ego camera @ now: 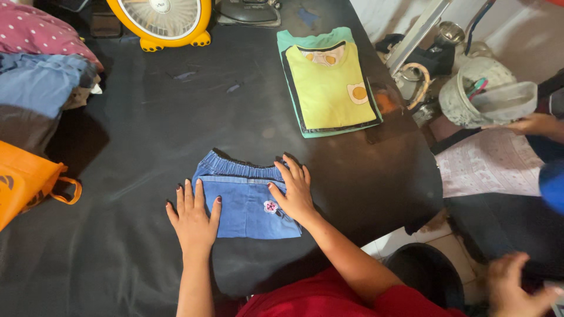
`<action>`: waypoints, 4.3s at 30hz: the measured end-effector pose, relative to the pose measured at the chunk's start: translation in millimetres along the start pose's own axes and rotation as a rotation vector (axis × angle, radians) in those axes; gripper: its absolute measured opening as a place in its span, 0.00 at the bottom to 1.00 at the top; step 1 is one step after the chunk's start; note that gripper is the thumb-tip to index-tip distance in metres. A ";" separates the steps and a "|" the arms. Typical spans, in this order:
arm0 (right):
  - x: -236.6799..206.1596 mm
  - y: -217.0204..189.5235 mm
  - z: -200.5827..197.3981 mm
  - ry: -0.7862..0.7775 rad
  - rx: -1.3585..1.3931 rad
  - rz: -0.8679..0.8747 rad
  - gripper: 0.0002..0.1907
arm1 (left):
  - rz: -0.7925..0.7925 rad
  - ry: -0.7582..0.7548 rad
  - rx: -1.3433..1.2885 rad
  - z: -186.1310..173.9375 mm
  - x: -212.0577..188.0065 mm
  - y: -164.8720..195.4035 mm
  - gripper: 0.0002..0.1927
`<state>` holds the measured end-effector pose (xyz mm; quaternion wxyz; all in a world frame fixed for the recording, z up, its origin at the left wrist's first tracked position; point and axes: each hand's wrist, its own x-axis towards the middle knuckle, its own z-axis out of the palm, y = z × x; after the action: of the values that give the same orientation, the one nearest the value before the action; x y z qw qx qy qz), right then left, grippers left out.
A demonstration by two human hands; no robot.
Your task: The person folds a light green t-shirt, a yellow t-shirt, a pair of blue shorts, and a blue t-shirt on a black table. The person smooths and aligns each item before folding it into a compact rectangle and stacking them.
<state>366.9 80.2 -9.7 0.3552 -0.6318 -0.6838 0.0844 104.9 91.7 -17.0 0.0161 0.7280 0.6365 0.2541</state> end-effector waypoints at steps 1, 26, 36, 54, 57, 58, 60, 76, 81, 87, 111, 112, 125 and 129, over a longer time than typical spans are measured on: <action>0.0 0.0 0.2 0.002 -0.001 -0.002 0.31 | 0.001 0.000 -0.001 -0.1 0.2 0.0 0.37; -0.4 0.3 0.2 0.019 0.001 -0.021 0.31 | -0.003 0.010 0.009 0.1 -0.8 0.9 0.36; -32.6 6.7 -6.1 0.072 1.122 0.520 0.51 | -0.002 0.036 0.001 -0.7 -1.1 -0.5 0.35; -37.3 -0.8 -36.0 -0.241 1.287 0.837 0.27 | -0.009 0.044 -0.017 2.3 3.3 -2.2 0.35; -26.9 -3.9 -24.6 -0.238 1.239 0.680 0.25 | -0.009 0.031 -0.012 1.1 1.8 -2.1 0.35; -23.4 -4.5 -21.8 -0.254 1.288 0.727 0.24 | -0.006 0.028 -0.010 0.2 1.3 -2.0 0.35; -15.8 -5.6 -19.1 -0.281 1.386 0.812 0.21 | -0.006 0.043 -0.021 -2.2 -0.2 -1.8 0.34; 207.2 83.7 -155.0 -0.668 0.393 0.414 0.18 | 0.005 0.094 -0.044 -2.0 -2.8 -4.2 0.25; 340.8 84.9 -241.3 -0.417 -0.023 0.216 0.19 | -0.010 0.102 -0.024 -0.9 -0.7 -1.5 0.25; 355.2 105.4 -264.9 0.231 -0.502 -0.540 0.17 | -0.006 0.121 -0.056 5.2 1.0 -0.7 0.24; 131.1 181.0 -110.2 -0.016 -0.604 -0.178 0.30 | -0.028 0.070 -0.002 8.5 0.2 -3.0 0.25; 129.2 177.3 -110.2 -0.044 -0.613 -0.170 0.31 | -0.025 0.070 0.001 9.1 -0.1 -3.4 0.25; 120.8 174.6 -40.4 0.132 -0.262 -0.110 0.32 | -0.019 0.072 -0.014 9.6 -1.0 -1.0 0.25; 104.2 155.2 -26.9 0.127 -0.366 -0.077 0.44 | -0.009 0.073 0.039 5.1 1.9 4.3 0.24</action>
<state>512.9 196.6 -38.1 0.2798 -0.6632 -0.6875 -0.0953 111.0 94.2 -19.2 -0.0200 0.7155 0.6448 0.2681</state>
